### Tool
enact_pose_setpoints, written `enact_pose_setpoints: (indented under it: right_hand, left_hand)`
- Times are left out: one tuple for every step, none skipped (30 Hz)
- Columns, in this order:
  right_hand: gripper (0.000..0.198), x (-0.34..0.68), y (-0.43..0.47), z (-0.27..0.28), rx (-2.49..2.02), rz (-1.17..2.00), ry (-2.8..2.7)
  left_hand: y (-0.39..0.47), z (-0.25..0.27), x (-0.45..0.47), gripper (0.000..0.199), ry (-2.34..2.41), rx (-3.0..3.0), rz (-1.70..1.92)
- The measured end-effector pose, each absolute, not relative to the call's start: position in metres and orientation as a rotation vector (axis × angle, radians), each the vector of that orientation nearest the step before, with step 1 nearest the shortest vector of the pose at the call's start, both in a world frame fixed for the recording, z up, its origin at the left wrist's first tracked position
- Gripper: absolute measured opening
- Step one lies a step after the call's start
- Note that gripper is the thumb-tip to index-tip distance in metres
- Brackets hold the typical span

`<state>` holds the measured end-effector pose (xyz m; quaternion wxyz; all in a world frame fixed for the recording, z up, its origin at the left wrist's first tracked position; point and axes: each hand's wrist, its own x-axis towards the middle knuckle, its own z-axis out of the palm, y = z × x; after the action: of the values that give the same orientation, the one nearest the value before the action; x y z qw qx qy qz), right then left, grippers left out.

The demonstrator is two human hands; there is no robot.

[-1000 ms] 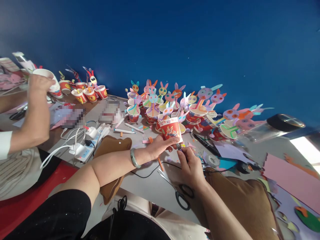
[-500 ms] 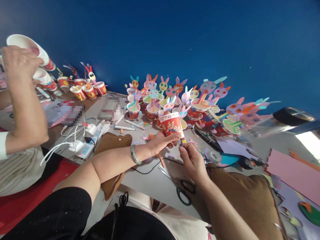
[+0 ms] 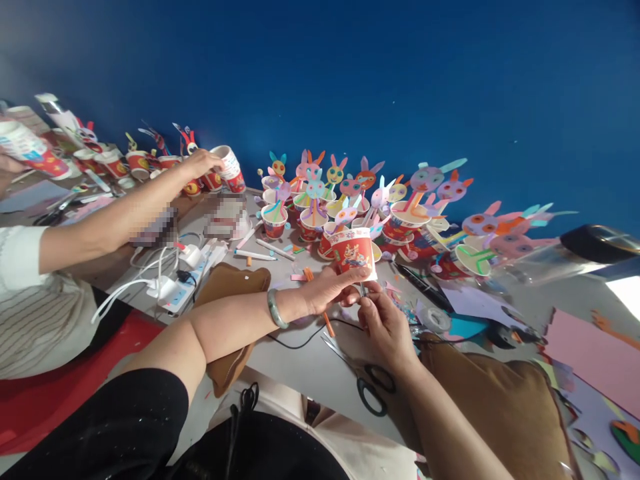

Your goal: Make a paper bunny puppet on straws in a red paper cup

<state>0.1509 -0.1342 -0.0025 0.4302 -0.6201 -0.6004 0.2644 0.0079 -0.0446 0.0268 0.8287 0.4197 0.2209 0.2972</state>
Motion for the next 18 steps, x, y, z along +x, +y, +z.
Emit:
enact_pose_setpoints:
  right_hand:
    - [0.042,0.1506,-0.1338,-0.0028,-1.529,0.713,-1.454]
    - [0.042,0.1503,-0.1333,-0.0030,-1.506,0.769,-1.408]
    - [0.043,0.1501,-0.1329,-0.0030,-1.482,0.817,-1.367]
    - [0.044,0.1500,-0.1324,-0.0027,-1.460,0.860,-1.333]
    - [0.044,0.1499,-0.1321,-0.0023,-1.439,0.898,-1.308]
    - [0.045,0.1499,-0.1318,-0.0016,-1.425,0.928,-1.290]
    - [0.046,0.1500,-0.1315,-0.0009,-1.414,0.948,-1.278]
    - [0.046,0.1502,-0.1313,-0.0003,-1.406,0.956,-1.270]
    - [0.047,0.1503,-0.1311,0.0003,-1.400,0.955,-1.266]
    - [0.047,0.1506,-0.1310,0.0007,-1.396,0.950,-1.264]
    - [0.048,0.1508,-0.1309,0.0010,-1.393,0.943,-1.262]
    - [0.049,0.1509,-0.1308,0.0012,-1.391,0.937,-1.259]
    - [0.049,0.1511,-0.1308,0.0013,-1.392,0.932,-1.257]
    - [0.049,0.1513,-0.1308,0.0014,-1.395,0.927,-1.257]
    - [0.050,0.1515,-0.1307,0.0014,-1.401,0.920,-1.262]
    - [0.050,0.1520,-0.1305,0.0013,-1.407,0.911,-1.270]
    - [0.050,0.1527,-0.1302,0.0009,-1.413,0.897,-1.282]
    - [0.049,0.1539,-0.1298,0.0001,-1.424,0.870,-1.298]
  left_hand:
    - [-0.0449,0.0284,0.0075,0.058,0.462,0.889,0.632]
    - [-0.0452,0.0296,0.0071,0.057,0.448,0.888,0.632]
    - [-0.0453,0.0306,0.0068,0.056,0.433,0.888,0.630]
    - [-0.0454,0.0311,0.0065,0.055,0.422,0.888,0.627]
    - [-0.0454,0.0313,0.0064,0.055,0.416,0.885,0.627]
    - [-0.0453,0.0312,0.0065,0.055,0.414,0.883,0.628]
    - [-0.0451,0.0309,0.0066,0.056,0.415,0.880,0.629]
    - [-0.0449,0.0306,0.0069,0.056,0.412,0.877,0.627]
    - [-0.0447,0.0304,0.0073,0.056,0.409,0.874,0.628]
    - [-0.0443,0.0304,0.0077,0.056,0.403,0.872,0.626]
    - [-0.0440,0.0305,0.0081,0.057,0.399,0.869,0.625]
    - [-0.0437,0.0309,0.0084,0.058,0.396,0.865,0.627]
    - [-0.0435,0.0314,0.0087,0.058,0.393,0.858,0.629]
    - [-0.0432,0.0320,0.0089,0.058,0.391,0.853,0.629]
    - [-0.0430,0.0326,0.0090,0.059,0.388,0.848,0.628]
    - [-0.0429,0.0332,0.0090,0.058,0.385,0.843,0.627]
    - [-0.0428,0.0337,0.0088,0.058,0.383,0.837,0.625]
    - [-0.0428,0.0340,0.0085,0.057,0.382,0.832,0.621]
